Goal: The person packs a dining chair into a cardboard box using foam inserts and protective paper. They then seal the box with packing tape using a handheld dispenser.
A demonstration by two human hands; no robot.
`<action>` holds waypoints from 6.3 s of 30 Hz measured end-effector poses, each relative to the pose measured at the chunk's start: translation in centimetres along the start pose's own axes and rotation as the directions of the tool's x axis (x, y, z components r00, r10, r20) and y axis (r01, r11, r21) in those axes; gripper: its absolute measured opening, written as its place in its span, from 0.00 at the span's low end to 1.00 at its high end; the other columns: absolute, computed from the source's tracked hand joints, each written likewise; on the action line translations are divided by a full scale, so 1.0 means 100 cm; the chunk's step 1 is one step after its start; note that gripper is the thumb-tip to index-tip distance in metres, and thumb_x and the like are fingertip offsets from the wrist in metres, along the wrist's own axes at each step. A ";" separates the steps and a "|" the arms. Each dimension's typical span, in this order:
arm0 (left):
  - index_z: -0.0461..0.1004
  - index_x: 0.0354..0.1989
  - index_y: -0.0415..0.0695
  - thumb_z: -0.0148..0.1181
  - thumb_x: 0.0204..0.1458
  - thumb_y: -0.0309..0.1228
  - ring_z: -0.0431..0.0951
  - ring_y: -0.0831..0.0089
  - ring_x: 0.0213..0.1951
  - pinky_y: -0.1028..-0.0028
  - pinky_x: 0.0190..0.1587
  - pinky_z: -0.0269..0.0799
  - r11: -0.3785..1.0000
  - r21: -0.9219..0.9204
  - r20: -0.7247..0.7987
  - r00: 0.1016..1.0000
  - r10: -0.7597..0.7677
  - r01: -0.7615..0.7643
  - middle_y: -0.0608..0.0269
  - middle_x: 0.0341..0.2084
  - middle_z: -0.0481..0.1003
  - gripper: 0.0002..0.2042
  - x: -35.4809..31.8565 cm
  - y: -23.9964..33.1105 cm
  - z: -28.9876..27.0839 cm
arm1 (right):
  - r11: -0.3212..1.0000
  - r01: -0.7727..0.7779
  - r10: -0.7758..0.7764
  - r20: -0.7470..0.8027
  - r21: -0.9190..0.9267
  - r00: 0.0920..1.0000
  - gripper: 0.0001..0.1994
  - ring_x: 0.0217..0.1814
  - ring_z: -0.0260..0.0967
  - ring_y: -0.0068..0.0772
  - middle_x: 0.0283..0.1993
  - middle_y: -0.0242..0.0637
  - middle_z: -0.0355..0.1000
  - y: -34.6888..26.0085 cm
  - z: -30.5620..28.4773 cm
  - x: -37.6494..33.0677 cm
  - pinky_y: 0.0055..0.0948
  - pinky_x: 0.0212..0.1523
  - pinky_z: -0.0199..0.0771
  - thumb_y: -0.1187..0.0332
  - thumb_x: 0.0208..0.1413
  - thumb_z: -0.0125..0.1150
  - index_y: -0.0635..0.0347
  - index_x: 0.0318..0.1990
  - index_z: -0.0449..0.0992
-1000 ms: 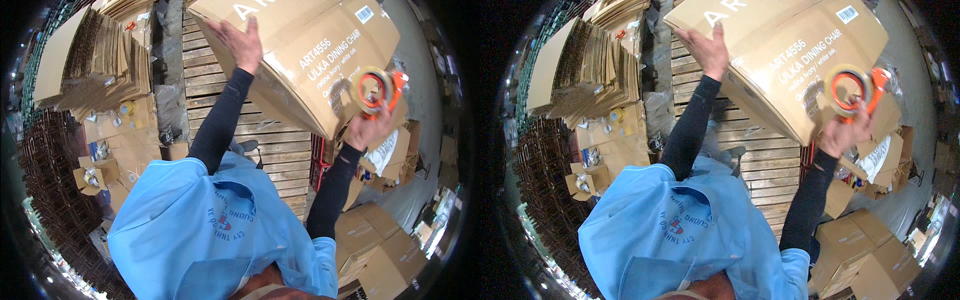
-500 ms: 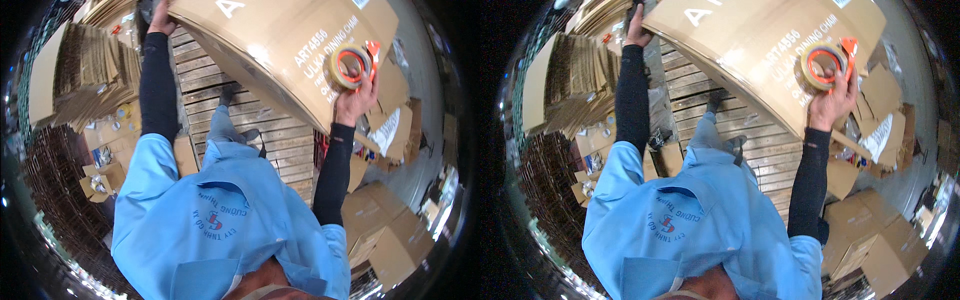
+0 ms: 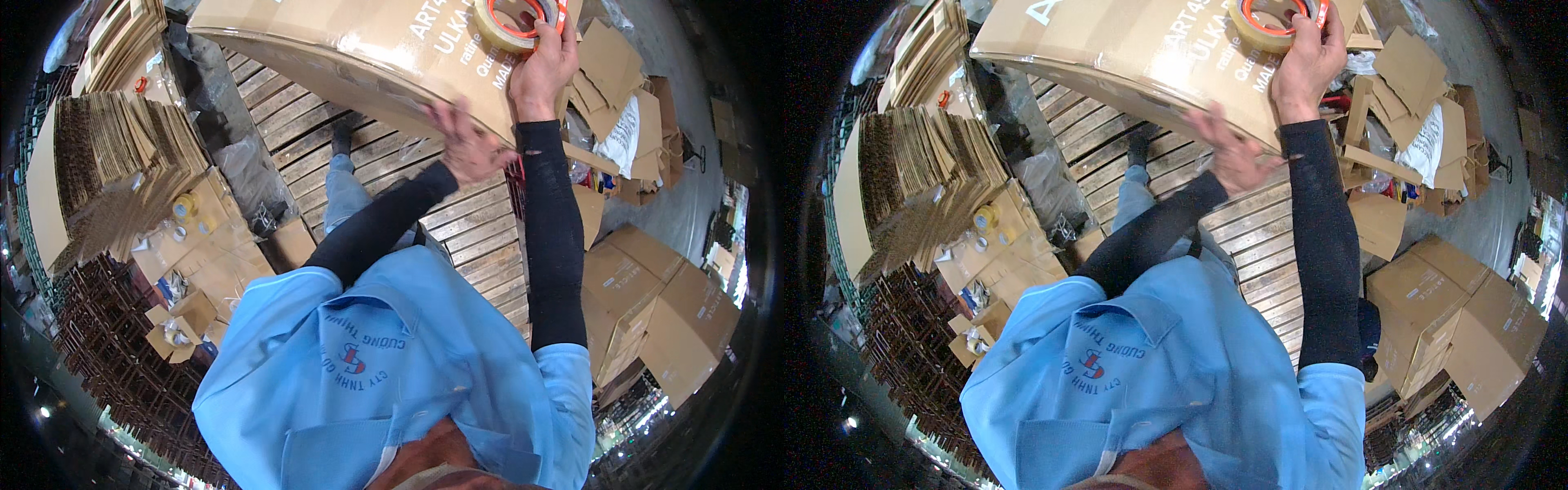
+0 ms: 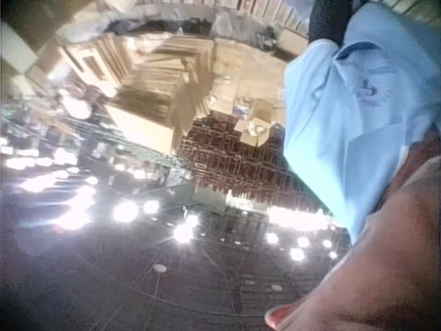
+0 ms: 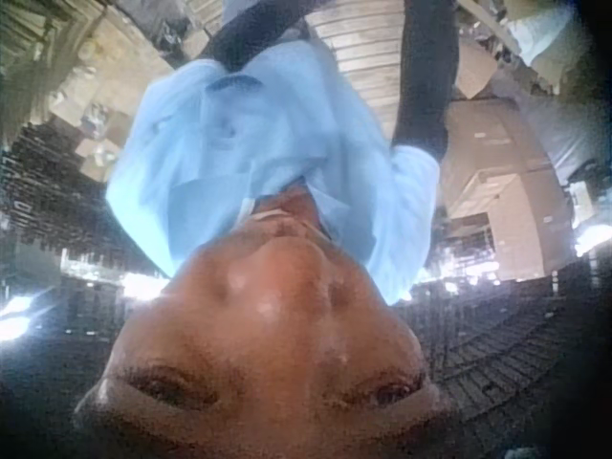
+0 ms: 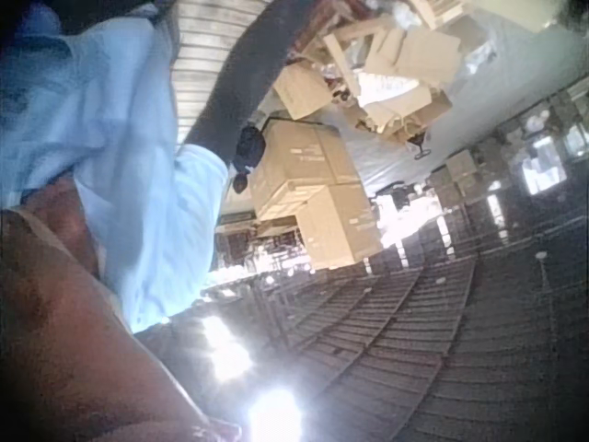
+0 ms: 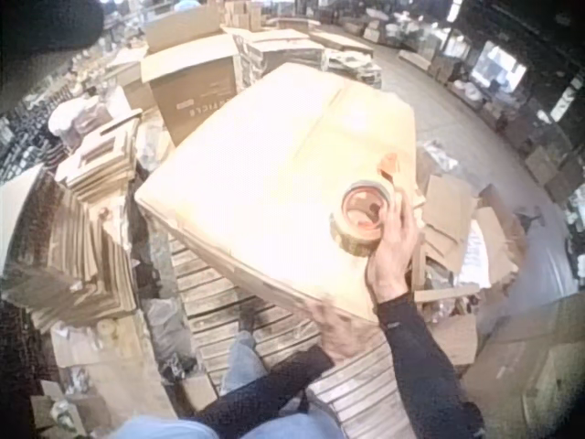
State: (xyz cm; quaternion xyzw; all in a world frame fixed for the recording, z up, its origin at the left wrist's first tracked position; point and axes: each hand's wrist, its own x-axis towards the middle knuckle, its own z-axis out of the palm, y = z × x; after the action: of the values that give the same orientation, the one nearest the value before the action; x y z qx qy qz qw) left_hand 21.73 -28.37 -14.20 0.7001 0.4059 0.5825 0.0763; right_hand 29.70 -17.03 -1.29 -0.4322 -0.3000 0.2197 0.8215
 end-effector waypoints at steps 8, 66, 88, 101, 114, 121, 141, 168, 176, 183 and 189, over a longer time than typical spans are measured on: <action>0.67 0.65 0.57 0.57 0.54 0.51 0.37 0.45 0.72 0.43 0.71 0.35 0.949 -0.088 0.435 0.846 0.310 -0.303 0.49 0.72 0.45 0.29 -0.070 0.016 0.028 | 0.992 -0.065 0.079 0.127 -0.109 0.989 0.19 0.45 0.74 0.26 0.46 0.37 0.75 -0.011 -0.009 0.004 0.27 0.49 0.75 0.77 0.57 0.53 0.71 0.57 0.71; 0.56 0.68 0.28 0.57 0.57 0.59 0.67 0.57 0.65 0.65 0.66 0.62 0.342 0.099 0.984 -0.042 -0.171 0.934 0.40 0.62 0.68 0.45 0.021 -0.269 -0.159 | 0.967 -0.197 0.085 -0.531 -0.159 0.843 0.30 0.68 0.61 0.50 0.65 0.51 0.65 -0.156 -0.268 0.067 0.52 0.68 0.62 0.65 0.55 0.54 0.66 0.66 0.63; 0.64 0.62 0.27 0.62 0.57 0.43 0.78 0.68 0.37 0.66 0.40 0.75 0.428 0.219 0.596 0.227 -0.770 0.877 0.48 0.40 0.80 0.33 0.235 -0.683 -0.213 | 0.598 -0.312 0.197 0.242 0.738 0.950 0.30 0.69 0.59 0.53 0.75 0.51 0.51 0.087 0.154 0.231 0.47 0.63 0.66 0.64 0.64 0.49 0.60 0.73 0.52; 0.72 0.54 0.35 0.62 0.58 0.37 0.81 0.70 0.40 0.70 0.43 0.76 0.347 0.376 0.353 0.214 -0.911 0.859 0.50 0.41 0.81 0.21 0.451 -0.812 -0.211 | 0.150 -0.840 0.576 0.645 0.521 0.503 0.33 0.71 0.58 0.54 0.72 0.51 0.57 0.384 0.445 0.334 0.53 0.69 0.62 0.51 0.65 0.51 0.57 0.72 0.55; 0.72 0.41 0.40 0.65 0.52 0.35 0.60 0.46 0.66 0.50 0.67 0.55 0.952 0.265 0.456 0.890 0.018 -0.155 0.45 0.65 0.61 0.14 0.835 -0.978 -0.009 | 0.049 -0.659 0.882 0.277 0.751 0.380 0.19 0.59 0.73 0.47 0.58 0.43 0.75 0.539 0.529 0.296 0.48 0.61 0.74 0.70 0.60 0.58 0.57 0.59 0.73; 0.74 0.44 0.45 0.60 0.56 0.48 0.51 0.49 0.70 0.43 0.70 0.44 0.701 0.673 0.349 0.937 -0.020 -0.236 0.46 0.69 0.54 0.19 0.991 -1.114 0.037 | 0.338 -0.794 0.833 0.233 0.505 0.502 0.25 0.52 0.74 0.42 0.59 0.38 0.74 0.579 0.570 0.352 0.41 0.54 0.77 0.69 0.52 0.65 0.52 0.60 0.72; 0.72 0.33 0.45 0.63 0.52 0.44 0.62 0.56 0.60 0.49 0.66 0.49 0.675 0.700 0.293 0.956 0.028 -0.235 0.58 0.56 0.67 0.15 0.975 -1.134 0.052 | 0.491 -0.835 0.732 0.403 0.247 0.549 0.34 0.48 0.72 0.42 0.54 0.42 0.73 0.653 0.745 0.502 0.43 0.47 0.77 0.74 0.44 0.70 0.55 0.62 0.65; 0.73 0.29 0.42 0.65 0.52 0.48 0.46 0.36 0.71 0.30 0.66 0.38 0.625 0.773 -0.087 0.958 0.273 -0.108 0.37 0.71 0.48 0.19 1.247 -1.501 0.000 | 0.643 -0.762 0.705 0.445 -0.071 0.553 0.32 0.43 0.73 0.41 0.44 0.45 0.73 0.767 1.088 0.595 0.46 0.46 0.81 0.72 0.49 0.68 0.65 0.62 0.63; 0.76 0.31 0.50 0.67 0.51 0.40 0.53 0.49 0.70 0.32 0.66 0.42 0.681 0.647 0.278 0.938 0.210 -0.344 0.52 0.70 0.54 0.10 1.228 -1.477 0.023 | 0.675 -0.732 0.674 0.478 -0.090 0.563 0.35 0.47 0.72 0.38 0.46 0.41 0.72 0.788 1.138 0.600 0.45 0.50 0.79 0.68 0.50 0.69 0.63 0.65 0.62; 0.75 0.33 0.50 0.66 0.54 0.42 0.67 0.51 0.62 0.44 0.64 0.57 0.648 0.582 0.011 0.802 0.598 -0.491 0.50 0.63 0.66 0.10 1.322 -1.387 0.012 | 0.649 -0.759 0.528 0.686 0.053 0.500 0.26 0.58 0.71 0.39 0.59 0.45 0.70 0.852 1.192 0.604 0.38 0.58 0.74 0.59 0.64 0.54 0.63 0.65 0.63; 0.77 0.28 0.48 0.60 0.55 0.50 0.76 0.56 0.40 0.53 0.46 0.68 0.638 0.680 0.202 0.929 0.310 -0.361 0.51 0.37 0.74 0.17 1.457 -1.327 0.008 | 0.922 -0.301 0.383 0.669 -0.242 0.636 0.12 0.39 0.77 0.25 0.41 0.34 0.80 0.916 1.258 0.632 0.26 0.43 0.77 0.78 0.54 0.60 0.67 0.46 0.79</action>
State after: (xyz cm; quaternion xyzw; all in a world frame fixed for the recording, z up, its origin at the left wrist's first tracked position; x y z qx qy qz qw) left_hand -42.37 155.12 18.43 0.7571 0.4576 0.3621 -0.2937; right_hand -19.80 143.46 -3.14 -0.4074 -0.5145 0.5031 0.5624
